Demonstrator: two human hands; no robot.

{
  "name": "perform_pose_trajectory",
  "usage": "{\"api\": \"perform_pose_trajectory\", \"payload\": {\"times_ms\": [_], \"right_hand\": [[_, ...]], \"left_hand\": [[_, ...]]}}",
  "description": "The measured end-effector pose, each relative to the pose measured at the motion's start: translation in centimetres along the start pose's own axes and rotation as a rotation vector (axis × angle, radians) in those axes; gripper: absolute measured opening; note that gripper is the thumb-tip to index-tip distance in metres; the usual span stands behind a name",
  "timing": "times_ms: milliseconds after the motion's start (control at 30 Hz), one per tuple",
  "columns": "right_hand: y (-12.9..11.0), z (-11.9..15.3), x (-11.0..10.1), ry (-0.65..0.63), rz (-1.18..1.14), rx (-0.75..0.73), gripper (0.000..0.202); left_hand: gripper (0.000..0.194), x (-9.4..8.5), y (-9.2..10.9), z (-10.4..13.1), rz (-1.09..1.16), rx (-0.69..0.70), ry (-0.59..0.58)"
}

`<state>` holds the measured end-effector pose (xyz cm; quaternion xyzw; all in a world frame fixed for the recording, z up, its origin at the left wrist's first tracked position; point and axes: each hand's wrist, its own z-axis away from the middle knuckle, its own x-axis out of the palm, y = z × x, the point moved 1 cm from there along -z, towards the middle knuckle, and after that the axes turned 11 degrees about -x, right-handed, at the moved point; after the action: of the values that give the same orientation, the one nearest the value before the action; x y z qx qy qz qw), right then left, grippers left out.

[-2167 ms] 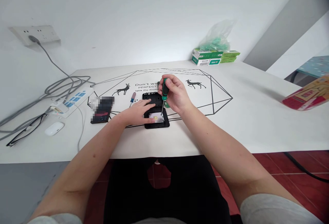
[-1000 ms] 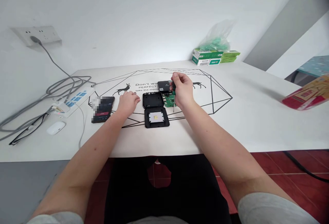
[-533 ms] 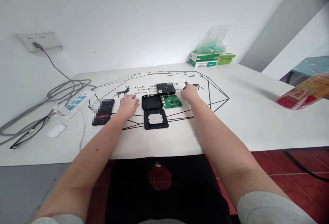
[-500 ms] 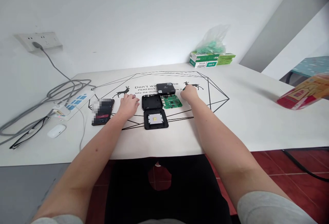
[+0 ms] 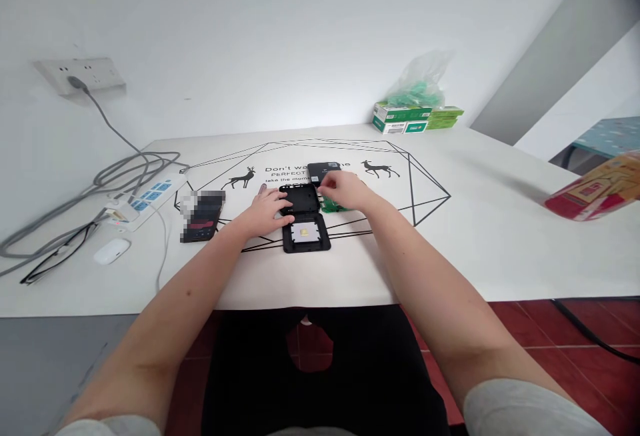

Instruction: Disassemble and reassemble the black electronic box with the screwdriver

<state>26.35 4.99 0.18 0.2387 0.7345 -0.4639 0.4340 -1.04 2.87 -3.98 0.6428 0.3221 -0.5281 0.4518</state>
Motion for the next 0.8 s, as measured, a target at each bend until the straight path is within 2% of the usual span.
{"api": "perform_pose_trajectory", "payload": {"times_ms": [67, 100, 200, 267, 400, 600, 800], "right_hand": [[-2.2, 0.7, 0.2, -0.12, -0.08, -0.283, 0.016], [-3.2, 1.2, 0.4, -0.19, -0.095, -0.362, 0.017], [-5.3, 2.3, 1.2, -0.477, -0.139, -0.419, 0.037], [-5.9, 2.6, 1.6, -0.533, -0.096, -0.45, 0.039], [-6.1, 2.5, 1.8, -0.534, -0.08, -0.486, 0.038], [-6.2, 2.2, 1.9, -0.524, -0.06, -0.455, 0.028], [-6.6, 2.6, 2.1, -0.443, -0.042, -0.533, 0.02]], "left_hand": [[0.056, 0.1, 0.0, 0.0, -0.002, 0.041, 0.009], [0.054, 0.1, -0.1, 0.0, -0.002, 0.061, 0.017], [0.051, 0.2, -0.2, 0.0, 0.008, 0.1, 0.036], [0.05, 0.2, -0.3, -0.1, 0.023, 0.11, 0.041], [0.048, 0.3, -0.4, -0.2, 0.044, 0.12, 0.039], [0.05, 0.3, -0.5, -0.3, 0.047, 0.114, 0.031], [0.05, 0.4, -0.5, -0.3, 0.04, 0.123, 0.026]]}}
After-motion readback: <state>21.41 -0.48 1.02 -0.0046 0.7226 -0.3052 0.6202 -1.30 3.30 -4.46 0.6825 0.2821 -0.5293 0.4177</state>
